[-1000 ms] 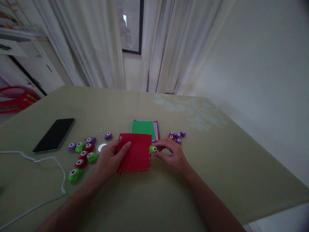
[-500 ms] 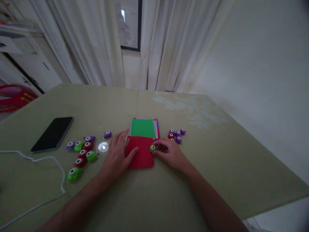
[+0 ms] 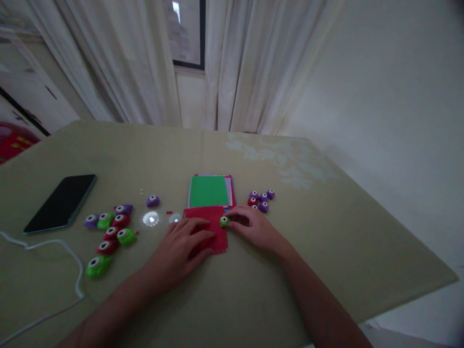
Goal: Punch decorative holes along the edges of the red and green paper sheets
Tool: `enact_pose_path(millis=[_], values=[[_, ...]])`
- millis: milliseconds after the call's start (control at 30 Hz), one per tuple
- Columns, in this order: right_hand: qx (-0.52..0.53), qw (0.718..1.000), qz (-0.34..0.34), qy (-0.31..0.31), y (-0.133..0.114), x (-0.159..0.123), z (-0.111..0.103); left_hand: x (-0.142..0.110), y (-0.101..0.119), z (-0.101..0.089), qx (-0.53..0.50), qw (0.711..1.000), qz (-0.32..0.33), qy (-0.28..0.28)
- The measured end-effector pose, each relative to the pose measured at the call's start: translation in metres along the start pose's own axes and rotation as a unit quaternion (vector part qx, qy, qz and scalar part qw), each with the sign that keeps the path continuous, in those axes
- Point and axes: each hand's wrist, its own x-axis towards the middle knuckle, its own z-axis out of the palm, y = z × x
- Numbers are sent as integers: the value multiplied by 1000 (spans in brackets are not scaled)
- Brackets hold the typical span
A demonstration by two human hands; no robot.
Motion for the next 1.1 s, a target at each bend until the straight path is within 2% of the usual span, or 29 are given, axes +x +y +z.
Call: enact_pose_path(millis=[600, 1100], values=[[0, 1000, 7, -14, -1, -1, -1, 2, -11, 3, -3, 1000, 18, -24], [2, 999, 23, -24, -2, -1, -1, 0, -13, 5, -3, 1000, 19, -15]])
